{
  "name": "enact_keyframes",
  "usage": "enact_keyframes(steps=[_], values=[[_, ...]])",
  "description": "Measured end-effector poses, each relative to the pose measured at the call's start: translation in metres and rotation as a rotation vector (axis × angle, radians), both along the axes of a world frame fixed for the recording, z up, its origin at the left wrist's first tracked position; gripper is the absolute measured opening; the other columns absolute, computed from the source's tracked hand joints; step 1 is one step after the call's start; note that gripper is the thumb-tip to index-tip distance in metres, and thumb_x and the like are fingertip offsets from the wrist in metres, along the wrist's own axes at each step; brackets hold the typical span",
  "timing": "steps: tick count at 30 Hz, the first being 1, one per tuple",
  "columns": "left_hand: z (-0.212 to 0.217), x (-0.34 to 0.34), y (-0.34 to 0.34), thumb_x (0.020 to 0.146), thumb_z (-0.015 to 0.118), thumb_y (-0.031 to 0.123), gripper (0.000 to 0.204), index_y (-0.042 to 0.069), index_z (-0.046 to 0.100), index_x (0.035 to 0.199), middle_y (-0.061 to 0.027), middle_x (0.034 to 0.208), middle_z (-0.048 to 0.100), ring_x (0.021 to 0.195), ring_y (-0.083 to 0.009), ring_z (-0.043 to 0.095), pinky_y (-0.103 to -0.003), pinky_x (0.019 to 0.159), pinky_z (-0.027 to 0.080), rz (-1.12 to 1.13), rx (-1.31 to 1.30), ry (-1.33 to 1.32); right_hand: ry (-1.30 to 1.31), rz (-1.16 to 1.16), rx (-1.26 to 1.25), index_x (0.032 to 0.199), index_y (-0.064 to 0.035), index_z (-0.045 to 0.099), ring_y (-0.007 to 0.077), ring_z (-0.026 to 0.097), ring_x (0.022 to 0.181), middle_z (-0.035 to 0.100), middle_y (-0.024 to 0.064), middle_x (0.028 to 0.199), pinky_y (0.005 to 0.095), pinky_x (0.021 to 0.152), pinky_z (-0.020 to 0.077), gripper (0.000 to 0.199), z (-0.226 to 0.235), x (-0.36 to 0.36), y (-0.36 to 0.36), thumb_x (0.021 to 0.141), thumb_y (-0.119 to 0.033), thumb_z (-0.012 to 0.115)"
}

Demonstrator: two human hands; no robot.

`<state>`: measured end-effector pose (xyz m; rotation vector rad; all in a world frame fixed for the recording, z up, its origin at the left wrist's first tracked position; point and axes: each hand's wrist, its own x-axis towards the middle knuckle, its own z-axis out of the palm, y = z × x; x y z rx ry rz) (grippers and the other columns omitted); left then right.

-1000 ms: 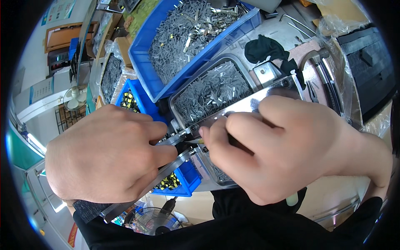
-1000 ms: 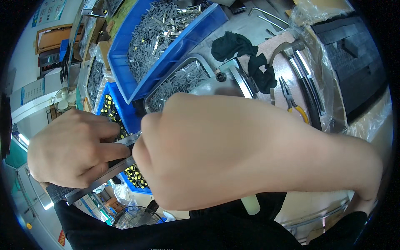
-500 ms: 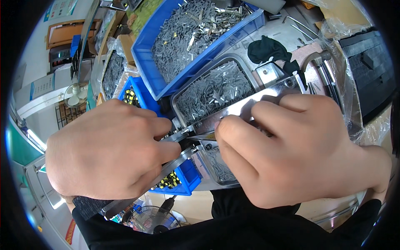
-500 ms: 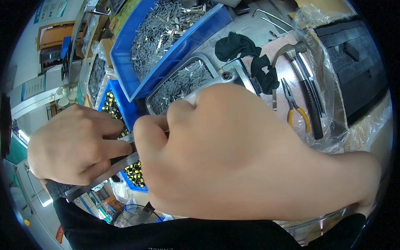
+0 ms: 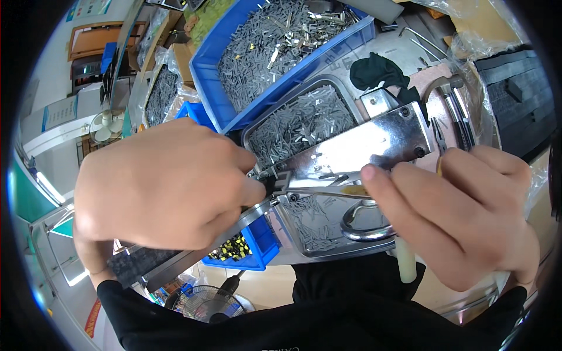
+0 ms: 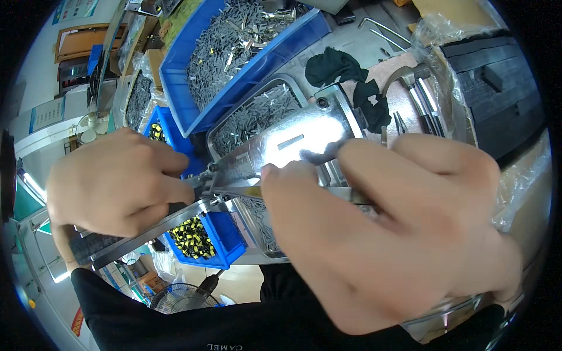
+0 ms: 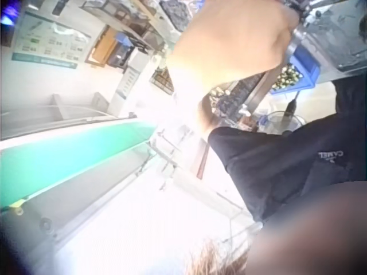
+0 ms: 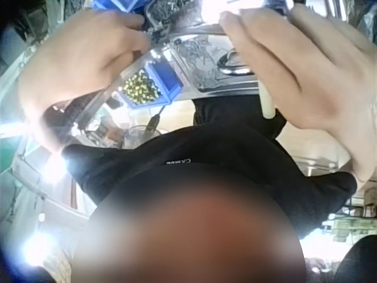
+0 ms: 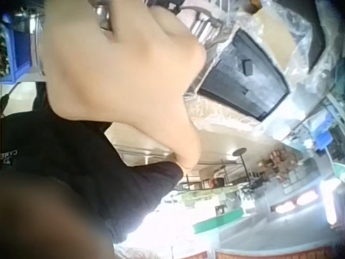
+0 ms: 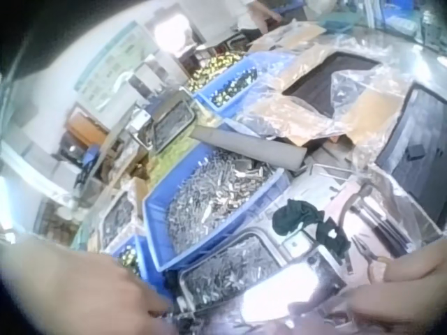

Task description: Assembling small electronic components using a manual press machine and hand tools.

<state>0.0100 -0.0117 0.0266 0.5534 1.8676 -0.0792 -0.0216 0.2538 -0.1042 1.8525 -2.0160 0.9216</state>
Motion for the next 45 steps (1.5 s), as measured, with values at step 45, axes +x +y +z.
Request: enact_keyframes(steps=[45], values=[[0.071, 0.042, 0.035, 0.078, 0.083, 0.012, 0.029, -0.002, 0.074, 0.101, -0.0142, 0.083, 0.074, 0.074, -0.0256, 0.076, -0.034, 0.063, 0.059, 0.141, 0.375, 0.414, 0.479, -0.436, -0.35, 0.103, -0.0099, 0.081, 0.0077, 0.041, 0.058, 0.063, -0.0062, 0.086, 0.0235, 0.049, 0.0201, 0.041, 0.061, 0.071, 0.037, 0.062, -0.007, 0.074]])
